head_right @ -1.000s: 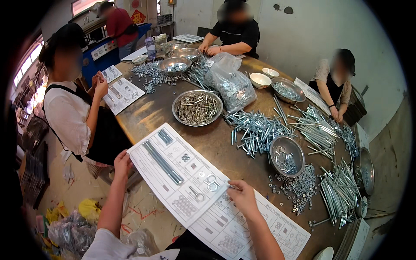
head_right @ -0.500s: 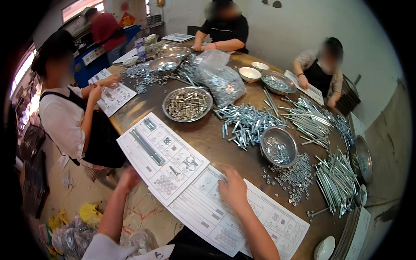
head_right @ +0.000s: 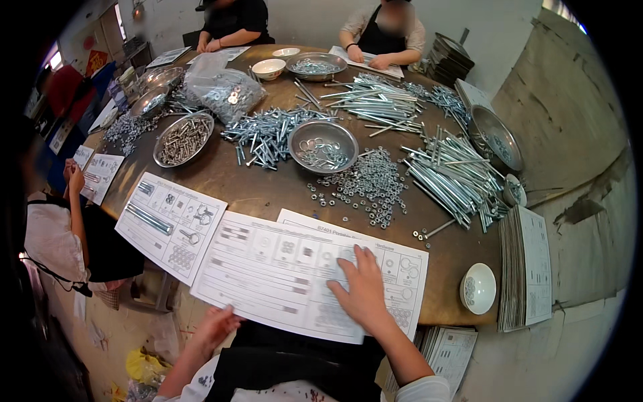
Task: The person assembles metal rods, nuts, and washers at a workbench, following a printed instruction sheet. They pick components from bowls and piles, thread them onto rods, and place the assembled units on the sheet. Other workers are visible in the background performing similar tasks.
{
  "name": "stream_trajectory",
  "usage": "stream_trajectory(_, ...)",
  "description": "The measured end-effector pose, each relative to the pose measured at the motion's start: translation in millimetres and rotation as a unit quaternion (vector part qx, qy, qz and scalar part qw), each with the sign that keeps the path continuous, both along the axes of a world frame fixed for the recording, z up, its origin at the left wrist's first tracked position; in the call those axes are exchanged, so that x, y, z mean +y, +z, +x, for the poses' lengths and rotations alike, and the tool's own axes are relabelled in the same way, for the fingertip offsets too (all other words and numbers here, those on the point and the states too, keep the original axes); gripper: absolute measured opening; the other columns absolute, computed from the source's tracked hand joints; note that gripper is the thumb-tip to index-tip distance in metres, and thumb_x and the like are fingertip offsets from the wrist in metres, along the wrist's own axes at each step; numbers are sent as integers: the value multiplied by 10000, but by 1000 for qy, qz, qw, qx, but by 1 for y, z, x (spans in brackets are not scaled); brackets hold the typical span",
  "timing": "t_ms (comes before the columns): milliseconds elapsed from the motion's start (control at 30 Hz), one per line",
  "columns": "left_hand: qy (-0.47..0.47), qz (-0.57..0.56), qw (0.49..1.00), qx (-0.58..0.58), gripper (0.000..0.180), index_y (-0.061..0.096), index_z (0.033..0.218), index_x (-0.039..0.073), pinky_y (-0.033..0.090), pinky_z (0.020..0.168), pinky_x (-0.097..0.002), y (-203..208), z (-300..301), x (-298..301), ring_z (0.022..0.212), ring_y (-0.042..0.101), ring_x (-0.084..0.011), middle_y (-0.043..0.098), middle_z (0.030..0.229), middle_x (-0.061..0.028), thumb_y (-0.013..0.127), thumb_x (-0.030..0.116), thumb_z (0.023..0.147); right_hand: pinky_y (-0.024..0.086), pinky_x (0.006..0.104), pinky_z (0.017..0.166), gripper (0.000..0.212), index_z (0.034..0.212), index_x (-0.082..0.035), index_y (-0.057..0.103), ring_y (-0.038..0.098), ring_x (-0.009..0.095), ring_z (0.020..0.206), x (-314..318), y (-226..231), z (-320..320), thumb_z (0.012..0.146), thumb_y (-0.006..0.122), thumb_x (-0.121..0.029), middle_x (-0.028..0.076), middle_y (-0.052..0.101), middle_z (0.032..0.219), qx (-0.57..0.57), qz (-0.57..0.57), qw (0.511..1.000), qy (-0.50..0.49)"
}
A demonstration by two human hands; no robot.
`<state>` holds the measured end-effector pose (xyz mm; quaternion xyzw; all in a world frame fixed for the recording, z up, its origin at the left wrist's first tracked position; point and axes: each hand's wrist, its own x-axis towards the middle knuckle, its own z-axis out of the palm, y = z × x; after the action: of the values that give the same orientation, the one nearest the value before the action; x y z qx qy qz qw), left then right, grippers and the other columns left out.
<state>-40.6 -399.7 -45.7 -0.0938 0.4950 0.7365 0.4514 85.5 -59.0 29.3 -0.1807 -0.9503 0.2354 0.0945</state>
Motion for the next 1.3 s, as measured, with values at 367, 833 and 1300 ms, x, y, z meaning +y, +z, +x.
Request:
stream_trajectory(367, -405, -28, 913, -34, 580, 586, 1258, -24, 513, 805, -217, 20, 15, 92, 1000, 681, -148, 690, 1143, -127, 446, 489, 1025, 266, 544, 1099, 551, 1209, -15, 603, 346, 472, 1342, 57, -8, 67, 742, 739, -274, 296, 436, 1405, -70, 72, 990, -96)
stream_trajectory(833, -11, -208, 793, 572, 353, 727, 931, 11, 509, 696, -324, 124, -354, 104, 731, 657, -150, 716, 789, -76, 607, 343, 935, 404, 467, 1021, 433, 1172, -66, 616, 492, 380, 1230, -67, -37, -219, 787, 730, -226, 189, 527, 1322, 125, 102, 960, 228)
stream_trajectory(1300, -79, -512, 669, 533, 297, 768, 1036, 176, 520, 905, -401, 51, -652, 141, 1006, 673, -340, 703, 1102, -152, 593, 159, 797, 475, 435, 942, 338, 1132, -65, 632, 568, 315, 1137, -65, -40, -227, 819, 701, -171, 130, 604, 1230, 103, 43, 972, 207)
